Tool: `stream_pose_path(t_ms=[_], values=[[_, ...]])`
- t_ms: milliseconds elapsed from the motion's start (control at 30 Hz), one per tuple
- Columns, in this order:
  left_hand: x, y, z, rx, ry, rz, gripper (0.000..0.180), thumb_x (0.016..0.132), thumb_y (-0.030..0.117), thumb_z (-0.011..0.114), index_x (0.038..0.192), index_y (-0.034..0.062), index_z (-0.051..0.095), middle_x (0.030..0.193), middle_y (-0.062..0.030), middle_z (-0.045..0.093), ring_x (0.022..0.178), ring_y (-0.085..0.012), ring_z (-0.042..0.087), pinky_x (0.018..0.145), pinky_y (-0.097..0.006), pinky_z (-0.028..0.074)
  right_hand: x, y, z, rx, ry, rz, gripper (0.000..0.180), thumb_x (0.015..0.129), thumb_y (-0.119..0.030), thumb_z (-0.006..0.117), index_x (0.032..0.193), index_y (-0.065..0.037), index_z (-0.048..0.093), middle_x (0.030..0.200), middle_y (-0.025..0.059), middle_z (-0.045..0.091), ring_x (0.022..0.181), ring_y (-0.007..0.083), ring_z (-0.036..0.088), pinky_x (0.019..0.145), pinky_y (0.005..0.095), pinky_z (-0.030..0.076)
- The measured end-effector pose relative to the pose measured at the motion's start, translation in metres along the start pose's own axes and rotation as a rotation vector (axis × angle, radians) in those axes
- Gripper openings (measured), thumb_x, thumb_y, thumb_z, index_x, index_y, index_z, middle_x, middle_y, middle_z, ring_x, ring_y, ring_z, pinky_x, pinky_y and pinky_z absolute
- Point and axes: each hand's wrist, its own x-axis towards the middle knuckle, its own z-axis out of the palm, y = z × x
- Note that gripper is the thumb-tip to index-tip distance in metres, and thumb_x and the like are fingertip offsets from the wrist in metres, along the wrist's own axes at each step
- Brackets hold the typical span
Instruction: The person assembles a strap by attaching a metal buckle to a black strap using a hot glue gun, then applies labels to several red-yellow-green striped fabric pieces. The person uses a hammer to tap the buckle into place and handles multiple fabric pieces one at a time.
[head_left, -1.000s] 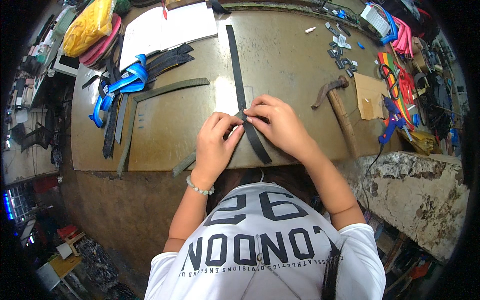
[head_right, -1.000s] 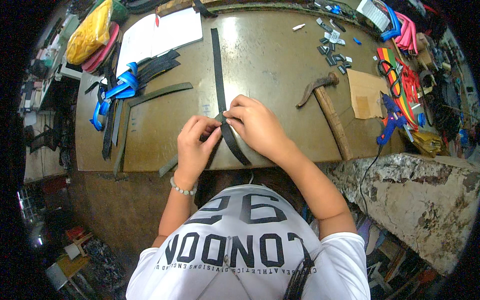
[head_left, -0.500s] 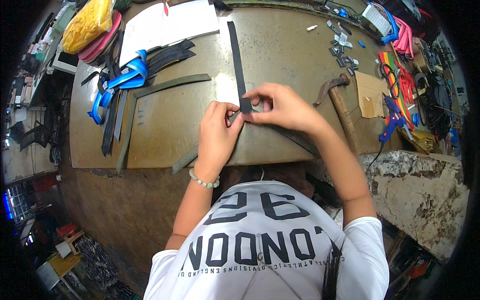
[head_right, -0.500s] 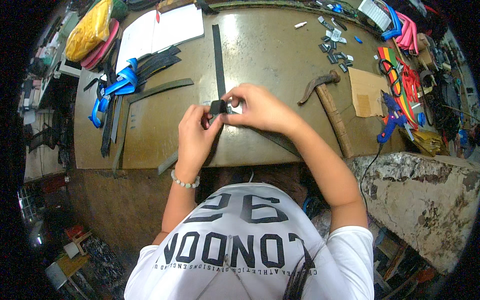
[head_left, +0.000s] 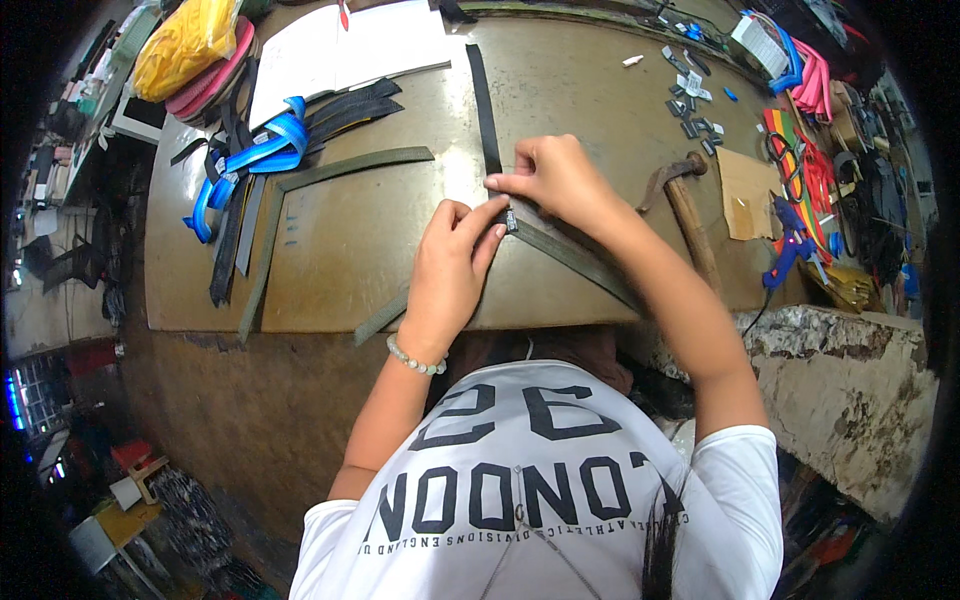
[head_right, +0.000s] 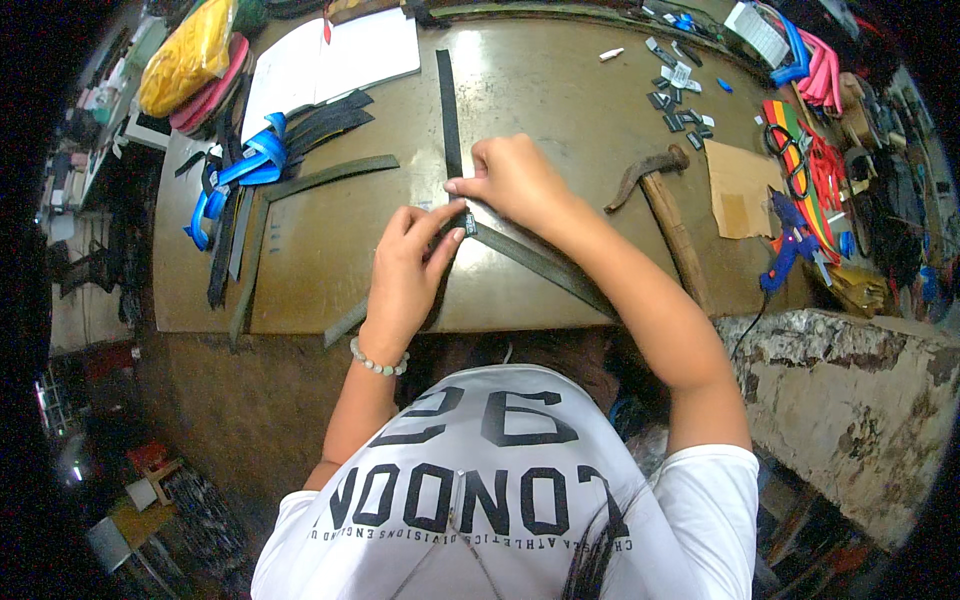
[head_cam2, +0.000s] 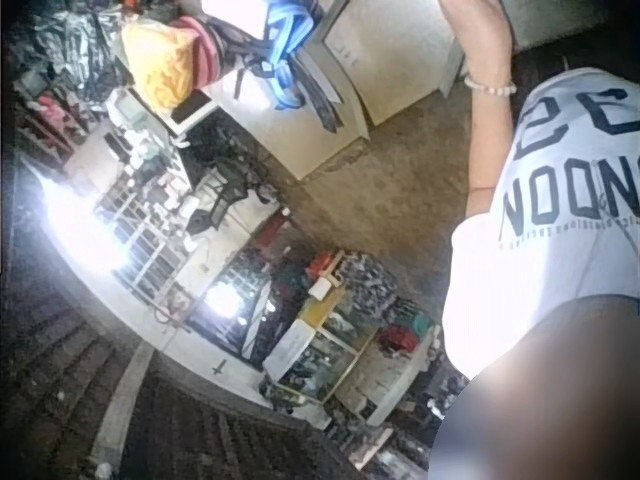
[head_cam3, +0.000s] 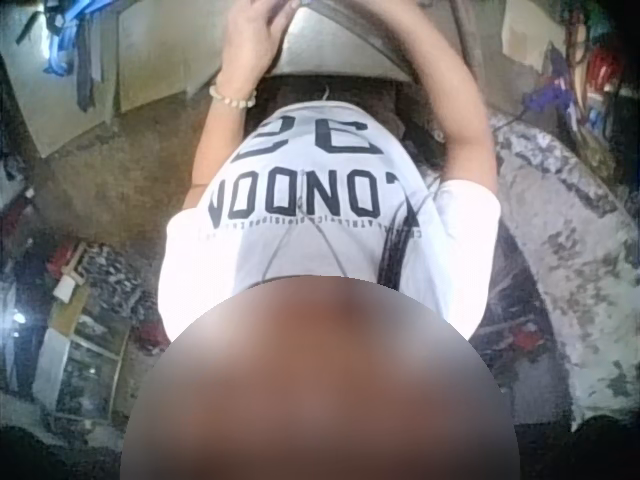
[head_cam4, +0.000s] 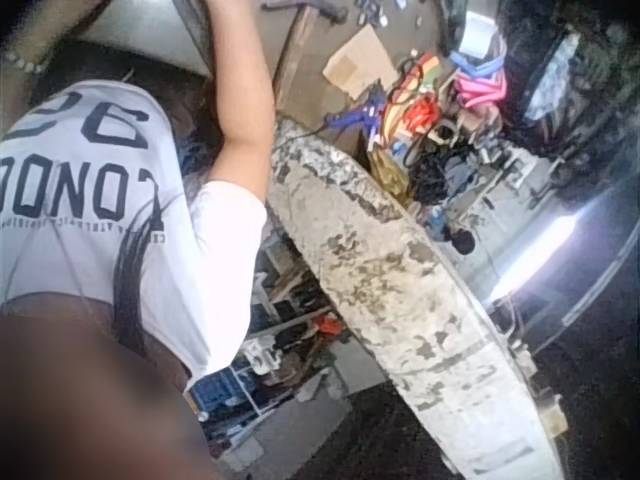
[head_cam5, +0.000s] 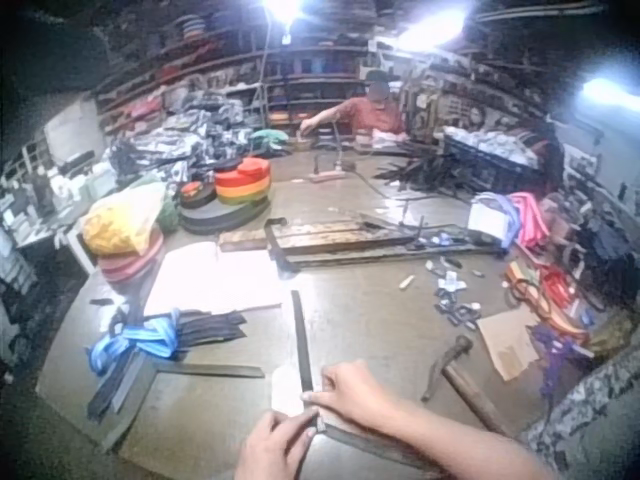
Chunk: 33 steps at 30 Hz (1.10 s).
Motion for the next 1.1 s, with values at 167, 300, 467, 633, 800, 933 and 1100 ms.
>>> stream_pose_path(t_ms=[167,300,467,633,800,933,1100], values=[[-0.001,-0.005,0.001,0.075,0.003,0.092,0.028,0.089,0.012,0.07,0.117,0.0115,0.073,0.088,-0.0108,0.054,0.073,-0.0235,0.055,0.069,-0.035,0.048,-0.031,0.013,-0.009,-0.213,0.09,-0.293,0.014,0.087,-0.017,0.066,0.095,-0.006,0.069,0.1,0.0106,0.068,0.087,0.0329,0.064,0.075,0.0405,0.054],[-0.001,-0.008,0.001,0.059,-0.007,0.091,0.029,0.089,0.012,0.07,0.118,0.0111,0.072,0.088,-0.0106,0.054,0.074,-0.0228,0.056,0.068,-0.034,0.048,-0.049,0.03,-0.01,-0.271,0.079,-0.661,0.025,0.081,-0.008,0.065,0.104,-0.011,0.071,0.111,0.0019,0.066,0.095,0.0253,0.061,0.075,0.0366,0.055],[-0.001,-0.008,0.002,0.029,0.004,0.078,0.03,0.089,0.012,0.071,0.118,0.0095,0.072,0.087,-0.0103,0.054,0.074,-0.0221,0.055,0.068,-0.033,0.047,-0.044,0.037,-0.009,-0.398,0.121,-0.792,0.031,0.077,-0.007,0.065,0.107,-0.014,0.071,0.114,-0.0011,0.065,0.094,0.0223,0.06,0.076,0.0345,0.056],[-0.001,-0.009,0.003,0.046,0.026,0.106,0.029,0.088,0.011,0.072,0.117,0.008,0.072,0.086,-0.0099,0.054,0.073,-0.0217,0.054,0.067,-0.033,0.047,-0.044,0.037,-0.008,-0.425,0.133,-0.829,0.032,0.078,-0.01,0.066,0.109,-0.012,0.07,0.114,-0.001,0.065,0.093,0.0219,0.06,0.078,0.0342,0.055],[-0.001,-0.009,0.003,0.037,0.013,0.084,0.03,0.088,0.011,0.072,0.117,0.0079,0.072,0.087,-0.0101,0.054,0.073,-0.0216,0.054,0.067,-0.033,0.047,-0.045,0.042,-0.004,-0.402,0.142,-0.829,0.038,0.076,-0.007,0.067,0.114,-0.011,0.068,0.117,0.0,0.065,0.092,0.0249,0.061,0.078,0.0356,0.055],[-0.001,-0.008,0.002,0.054,0.015,0.098,0.03,0.088,0.011,0.072,0.118,0.0079,0.072,0.087,-0.0102,0.054,0.073,-0.0217,0.054,0.067,-0.034,0.047,-0.045,0.044,-0.002,-0.408,0.133,-0.82,0.039,0.076,-0.008,0.067,0.115,-0.012,0.067,0.117,0.0,0.065,0.093,0.0246,0.061,0.079,0.0353,0.055],[-0.001,-0.008,0.002,0.068,0.007,0.1,0.03,0.088,0.011,0.072,0.118,0.0079,0.072,0.087,-0.0106,0.054,0.074,-0.0223,0.055,0.068,-0.034,0.048,-0.046,0.041,-0.003,-0.37,0.147,-0.797,0.04,0.077,-0.008,0.067,0.116,-0.012,0.067,0.117,0.0007,0.065,0.094,0.0244,0.061,0.079,0.0352,0.055]])
